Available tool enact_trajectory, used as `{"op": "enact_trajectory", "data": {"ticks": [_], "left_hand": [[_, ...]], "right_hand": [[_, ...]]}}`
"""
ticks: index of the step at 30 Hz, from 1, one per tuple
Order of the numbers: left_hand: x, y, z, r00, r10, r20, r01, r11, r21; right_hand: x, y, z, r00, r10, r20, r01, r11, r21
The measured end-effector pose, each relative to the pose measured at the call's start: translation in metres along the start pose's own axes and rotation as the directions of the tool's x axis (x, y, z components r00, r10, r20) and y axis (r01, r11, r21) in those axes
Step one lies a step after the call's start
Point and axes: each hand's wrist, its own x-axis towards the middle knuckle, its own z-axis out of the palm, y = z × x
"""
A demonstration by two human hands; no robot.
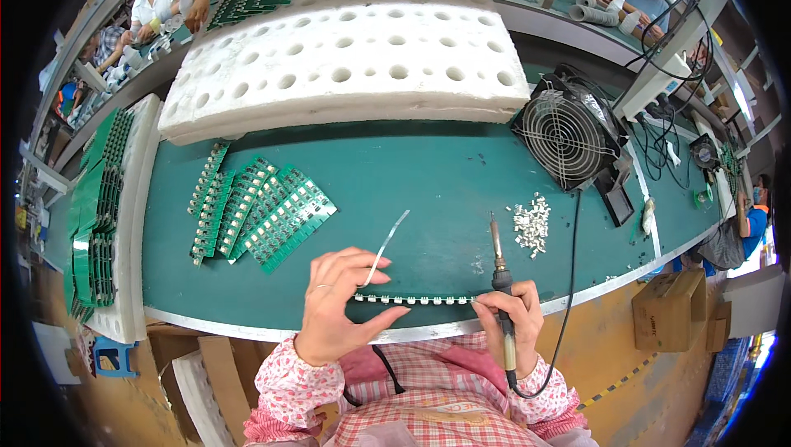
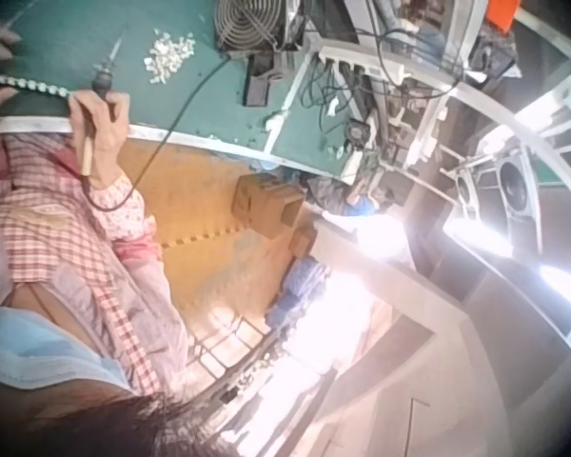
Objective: Soldering small white components onto a green printed circuit board (PCB) strip using a soldering iron and solder wire.
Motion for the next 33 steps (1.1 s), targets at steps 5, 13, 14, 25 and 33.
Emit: {"op": "enact_trajectory", "data": {"ticks": [5, 13, 14, 25, 33], "left_hand": [[-0.018, -0.015, -0.015, 0.985, -0.166, -0.042, 0.162, 0.983, -0.088], [-0.03, -0.011, 0.008, 0.94, -0.341, 0.021, 0.328, 0.884, -0.332], [-0.03, -0.01, 0.009, 0.94, -0.342, 0.018, 0.329, 0.888, -0.322], [-0.033, -0.006, 0.01, 0.972, -0.232, -0.021, 0.225, 0.958, -0.179], [-0.034, -0.003, 0.009, 0.98, -0.186, -0.069, 0.177, 0.977, -0.121]], "right_hand": [[0.0, -0.002, -0.001, 1.0, -0.001, 0.007, 0.001, 1.0, -0.021], [-0.004, -0.003, -0.004, 0.997, -0.075, 0.01, 0.075, 0.99, -0.116], [-0.005, -0.003, -0.005, 0.996, -0.084, 0.012, 0.085, 0.988, -0.128], [0.008, -0.014, -0.023, 0.996, -0.083, 0.023, 0.084, 0.996, -0.015], [0.033, -0.031, -0.002, 0.94, 0.316, 0.131, -0.333, 0.758, 0.561]]}}
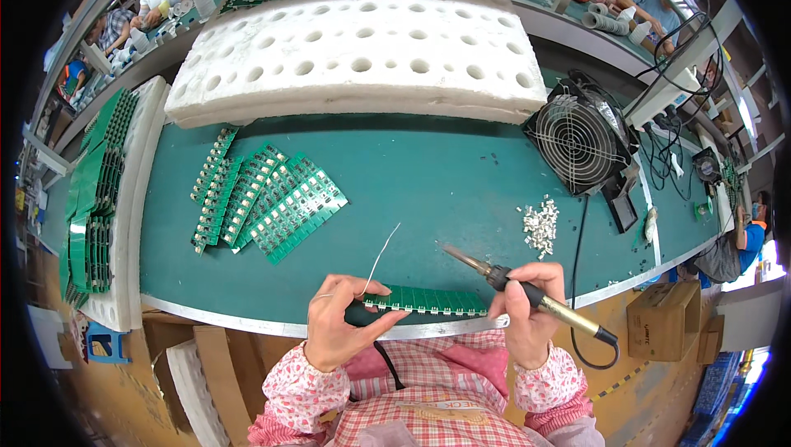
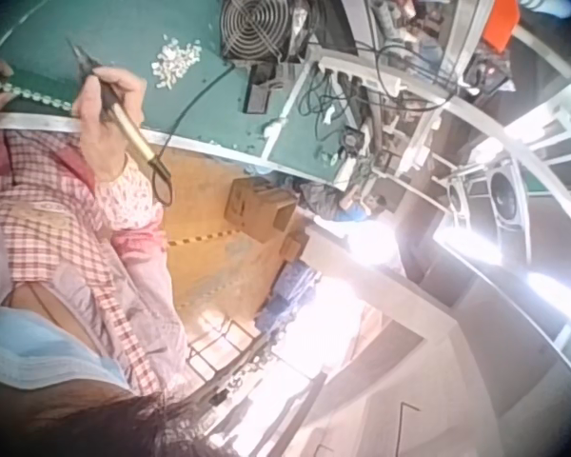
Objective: Soldering small white components onto a green printed circuit board (PCB) strip using a soldering iron and solder wire.
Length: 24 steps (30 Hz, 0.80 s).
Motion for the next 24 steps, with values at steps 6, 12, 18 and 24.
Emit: {"op": "enact_trajectory", "data": {"ticks": [6, 12, 18, 24], "left_hand": [[-0.001, -0.003, -0.001, 0.999, 0.035, 0.005, -0.035, 0.999, 0.028], [-0.001, -0.003, -0.002, 0.999, 0.041, 0.014, -0.041, 0.999, 0.029], [-0.001, -0.003, -0.002, 0.999, 0.039, 0.015, -0.04, 0.999, 0.028], [-0.001, -0.003, -0.002, 0.999, 0.048, 0.01, -0.048, 0.999, 0.021]], "right_hand": [[0.021, 0.007, 0.014, 0.993, -0.035, 0.114, 0.022, 0.994, 0.111], [0.025, 0.009, 0.019, 0.987, -0.005, 0.16, -0.014, 0.993, 0.118], [0.026, 0.011, 0.019, 0.986, -0.034, 0.166, 0.015, 0.994, 0.113], [0.026, 0.012, 0.019, 0.985, -0.03, 0.172, 0.011, 0.994, 0.111]]}}
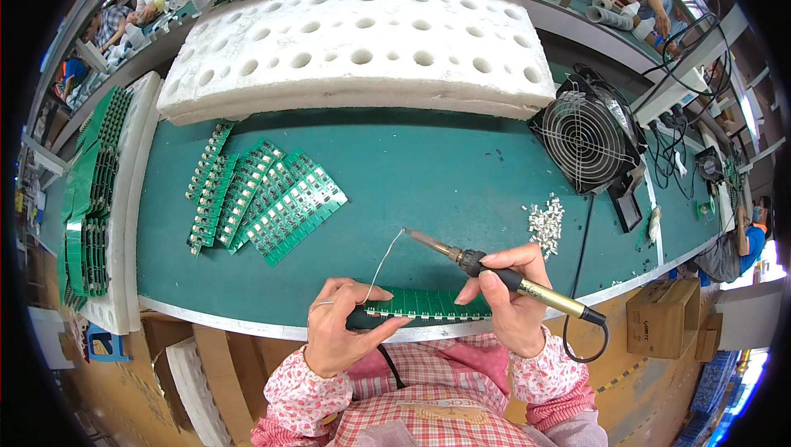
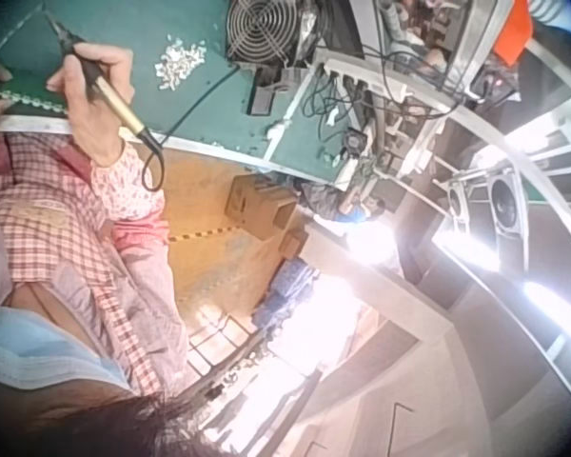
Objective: Soldering small white components onto a green printed circuit board (PCB) strip using a soldering iron and solder wire.
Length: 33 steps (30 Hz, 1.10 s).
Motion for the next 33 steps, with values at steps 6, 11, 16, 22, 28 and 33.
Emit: {"op": "enact_trajectory", "data": {"ticks": [6, 11, 16, 22, 28, 33], "left_hand": [[-0.001, -0.001, 0.0, 1.0, -0.001, 0.003, 0.001, 1.0, 0.001], [-0.002, -0.002, 0.0, 1.0, 0.008, -0.001, -0.008, 1.0, 0.002], [-0.001, -0.002, 0.002, 0.999, 0.016, -0.033, -0.016, 1.0, -0.001], [-0.002, -0.002, 0.001, 1.0, 0.027, -0.01, -0.027, 1.0, 0.008], [-0.002, -0.002, 0.003, 0.999, 0.003, -0.039, -0.004, 1.0, -0.002], [-0.001, -0.002, 0.004, 0.999, 0.008, -0.048, -0.008, 1.0, 0.002]], "right_hand": [[-0.002, -0.001, -0.003, 0.998, -0.013, 0.061, 0.019, 0.996, -0.092], [-0.019, -0.011, -0.01, 0.991, 0.116, -0.069, -0.114, 0.993, 0.036], [-0.025, -0.016, -0.018, 0.976, 0.215, -0.027, -0.212, 0.974, 0.085], [-0.021, -0.02, -0.015, 0.975, 0.22, -0.014, -0.22, 0.975, 0.038], [-0.016, -0.025, -0.013, 0.973, 0.232, 0.012, -0.232, 0.973, 0.013], [-0.013, -0.026, -0.013, 0.963, 0.27, 0.007, -0.27, 0.963, 0.017]]}}
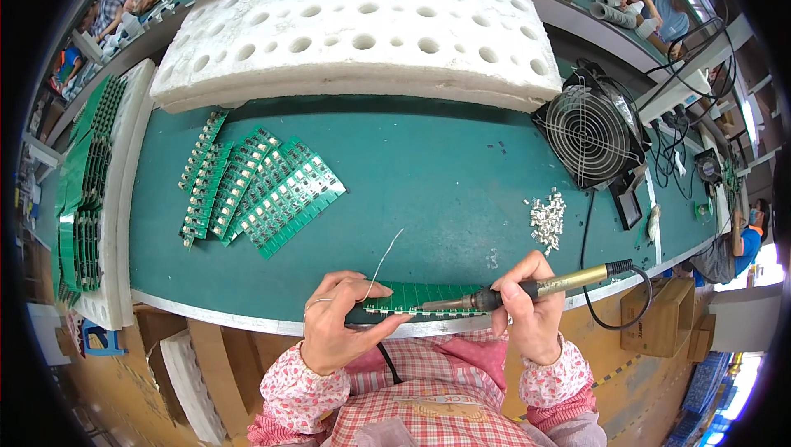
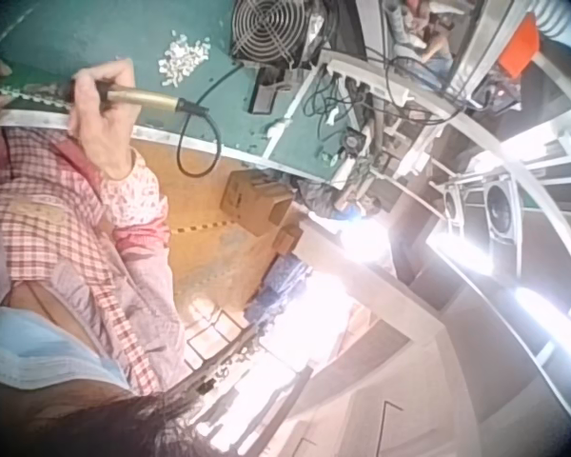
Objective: Soldering small white components onto a green printed circuit board (PCB) strip using a soldering iron and solder wire.
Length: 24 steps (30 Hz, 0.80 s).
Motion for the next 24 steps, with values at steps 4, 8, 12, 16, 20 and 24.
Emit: {"op": "enact_trajectory", "data": {"ticks": [4, 8, 12, 16, 20, 24], "left_hand": [[0.0, 0.0, 0.0, 1.0, 0.014, 0.001, -0.014, 1.0, 0.006], [0.001, 0.0, 0.0, 1.0, 0.027, 0.0, -0.027, 1.0, 0.009], [0.001, -0.001, 0.0, 1.0, 0.03, -0.001, -0.03, 1.0, 0.006], [0.0, -0.001, 0.0, 1.0, 0.016, 0.011, -0.016, 1.0, 0.001], [0.003, 0.0, 0.0, 1.0, 0.024, -0.004, -0.024, 0.999, 0.022], [0.005, 0.005, 0.001, 0.998, -0.055, -0.007, 0.055, 0.998, -0.012]], "right_hand": [[0.003, 0.002, -0.002, 0.999, 0.043, -0.006, -0.043, 0.999, 0.032], [0.005, 0.004, -0.004, 0.999, 0.053, 0.0, -0.053, 0.995, 0.088], [0.001, 0.004, -0.005, 0.998, 0.031, -0.059, -0.027, 0.998, 0.057], [-0.008, 0.011, -0.008, 0.981, -0.082, -0.174, 0.082, 0.997, -0.004], [-0.012, 0.026, -0.015, 0.845, -0.535, -0.017, 0.431, 0.699, -0.57], [-0.018, 0.04, -0.017, 0.766, -0.639, 0.079, 0.464, 0.464, -0.754]]}}
